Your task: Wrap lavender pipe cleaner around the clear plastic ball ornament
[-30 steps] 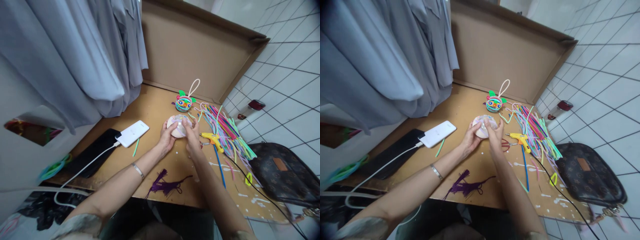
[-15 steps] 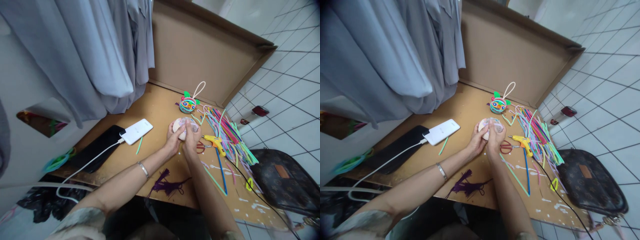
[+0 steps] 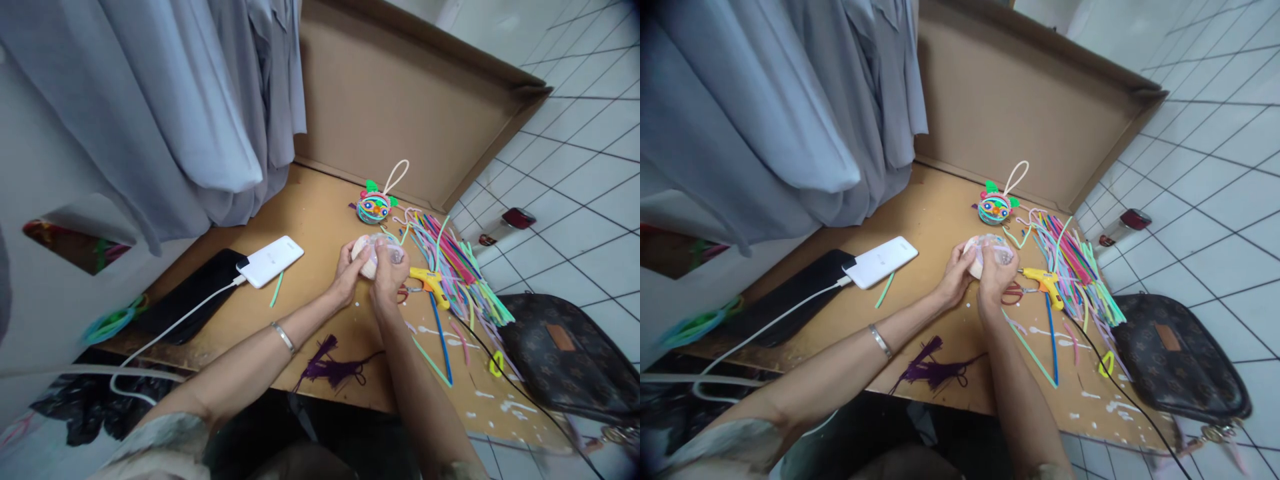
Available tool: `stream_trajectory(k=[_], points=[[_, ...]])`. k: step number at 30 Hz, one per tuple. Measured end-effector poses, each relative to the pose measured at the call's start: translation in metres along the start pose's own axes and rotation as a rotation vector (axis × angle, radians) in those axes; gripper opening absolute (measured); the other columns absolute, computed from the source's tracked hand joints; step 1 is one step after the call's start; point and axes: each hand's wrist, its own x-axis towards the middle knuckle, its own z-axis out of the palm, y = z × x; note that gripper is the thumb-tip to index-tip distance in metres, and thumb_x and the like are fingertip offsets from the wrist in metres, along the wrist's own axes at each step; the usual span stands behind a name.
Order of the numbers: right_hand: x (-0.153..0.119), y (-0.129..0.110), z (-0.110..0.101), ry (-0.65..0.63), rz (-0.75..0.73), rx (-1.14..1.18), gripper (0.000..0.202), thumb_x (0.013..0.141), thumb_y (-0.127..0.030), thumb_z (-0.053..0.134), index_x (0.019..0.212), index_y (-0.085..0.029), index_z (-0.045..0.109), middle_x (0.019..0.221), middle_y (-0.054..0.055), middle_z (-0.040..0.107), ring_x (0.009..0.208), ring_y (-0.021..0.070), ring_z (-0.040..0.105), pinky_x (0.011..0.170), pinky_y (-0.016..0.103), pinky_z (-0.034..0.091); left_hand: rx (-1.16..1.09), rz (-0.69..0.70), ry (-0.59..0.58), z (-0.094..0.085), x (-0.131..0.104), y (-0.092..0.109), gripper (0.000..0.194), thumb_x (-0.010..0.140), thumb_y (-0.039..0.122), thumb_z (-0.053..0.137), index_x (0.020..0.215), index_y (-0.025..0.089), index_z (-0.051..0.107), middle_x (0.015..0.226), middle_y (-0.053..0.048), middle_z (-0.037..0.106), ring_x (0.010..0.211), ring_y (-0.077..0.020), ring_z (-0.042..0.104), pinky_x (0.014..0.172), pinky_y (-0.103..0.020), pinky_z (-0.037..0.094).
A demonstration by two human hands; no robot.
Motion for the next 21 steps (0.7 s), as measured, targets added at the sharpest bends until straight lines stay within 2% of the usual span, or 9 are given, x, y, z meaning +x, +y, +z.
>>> stream_trajectory(k=[2, 5, 12, 21], points=[[0.002, 0.001, -0.001, 0.003, -0.003, 0.015, 0.068, 0.058, -0.060, 0.078, 0.107, -0.018, 0.058, 0.103, 0.007, 0.068, 0.088, 0.0213, 0.065, 0.083, 0.039, 0.056, 0.045, 0.004, -0.026, -0.003, 0.003, 0.002, 0.054, 0.069, 0.049, 0.083, 0.107, 0.018, 0.060, 0.109, -0.005, 0.069, 0.097, -0.0180, 0.067, 0.083, -0.028, 0.054], [0.004, 0.002, -0.004, 0.015, -0.004, 0.023, 0.069, 0.057, -0.058, 0.077, 0.108, -0.018, 0.057, 0.103, 0.007, 0.066, 0.090, 0.0219, 0.064, 0.085, 0.040, 0.055, 0.100, -0.005, -0.063, -0.007, 0.007, 0.005, 0.053, 0.069, 0.052, 0.081, 0.103, 0.017, 0.061, 0.103, -0.005, 0.071, 0.091, -0.0184, 0.067, 0.079, -0.029, 0.053], [0.001, 0.000, -0.005, 0.006, -0.059, -0.010, 0.071, 0.060, -0.055, 0.077, 0.115, -0.017, 0.056, 0.113, 0.010, 0.066, 0.101, 0.0236, 0.064, 0.094, 0.042, 0.054, 0.141, -0.042, -0.056, -0.007, 0.010, 0.013, 0.046, 0.065, 0.044, 0.082, 0.097, 0.019, 0.061, 0.090, -0.002, 0.070, 0.080, -0.0163, 0.065, 0.073, -0.029, 0.052], [0.005, 0.004, -0.008, -0.040, -0.086, -0.071, 0.074, 0.064, -0.057, 0.074, 0.122, -0.017, 0.054, 0.118, 0.011, 0.064, 0.105, 0.0236, 0.064, 0.094, 0.040, 0.053, 0.138, -0.067, -0.064, -0.006, 0.009, 0.016, 0.046, 0.063, 0.040, 0.083, 0.097, 0.019, 0.060, 0.088, 0.000, 0.068, 0.076, -0.0153, 0.064, 0.071, -0.029, 0.052]])
